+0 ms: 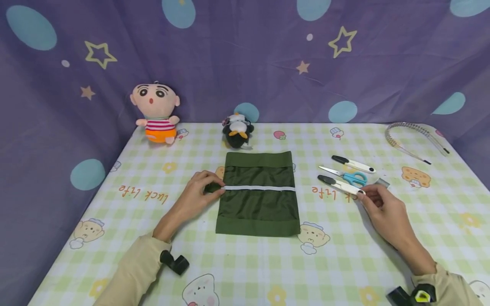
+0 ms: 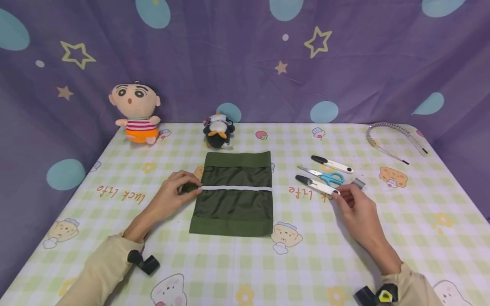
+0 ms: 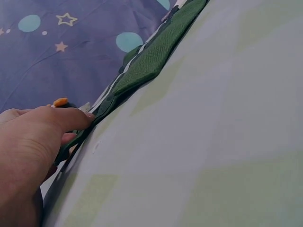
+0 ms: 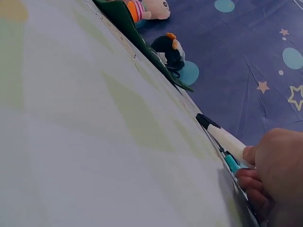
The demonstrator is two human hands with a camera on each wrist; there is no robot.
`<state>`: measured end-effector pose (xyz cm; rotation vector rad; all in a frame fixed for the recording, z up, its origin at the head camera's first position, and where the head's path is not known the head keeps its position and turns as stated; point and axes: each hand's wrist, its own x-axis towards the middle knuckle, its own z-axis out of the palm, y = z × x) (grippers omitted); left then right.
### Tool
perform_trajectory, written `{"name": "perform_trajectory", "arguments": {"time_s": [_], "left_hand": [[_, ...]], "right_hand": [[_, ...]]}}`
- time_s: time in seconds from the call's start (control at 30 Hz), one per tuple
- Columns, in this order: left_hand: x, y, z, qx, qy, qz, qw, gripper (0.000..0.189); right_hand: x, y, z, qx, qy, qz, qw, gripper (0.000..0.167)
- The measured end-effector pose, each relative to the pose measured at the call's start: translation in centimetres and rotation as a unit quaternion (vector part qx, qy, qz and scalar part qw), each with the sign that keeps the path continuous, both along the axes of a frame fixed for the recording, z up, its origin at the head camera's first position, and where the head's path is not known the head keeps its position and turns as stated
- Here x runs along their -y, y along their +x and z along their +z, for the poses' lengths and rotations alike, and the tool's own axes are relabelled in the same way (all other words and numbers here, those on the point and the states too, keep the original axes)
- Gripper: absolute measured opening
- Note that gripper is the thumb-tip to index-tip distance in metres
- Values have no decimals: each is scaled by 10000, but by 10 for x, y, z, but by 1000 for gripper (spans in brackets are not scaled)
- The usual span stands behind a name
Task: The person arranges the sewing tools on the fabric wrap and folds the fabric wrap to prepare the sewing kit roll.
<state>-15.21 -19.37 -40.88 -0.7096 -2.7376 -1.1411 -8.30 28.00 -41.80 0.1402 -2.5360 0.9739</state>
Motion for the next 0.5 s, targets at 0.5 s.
{"name": "perform_trajectory", "arguments": {"time_s": [0.5], "left_hand": [[1, 0, -2, -38, 33, 22, 10000, 14]], "right_hand": [[3, -7, 3, 261, -1154, -206, 9928, 19]]}}
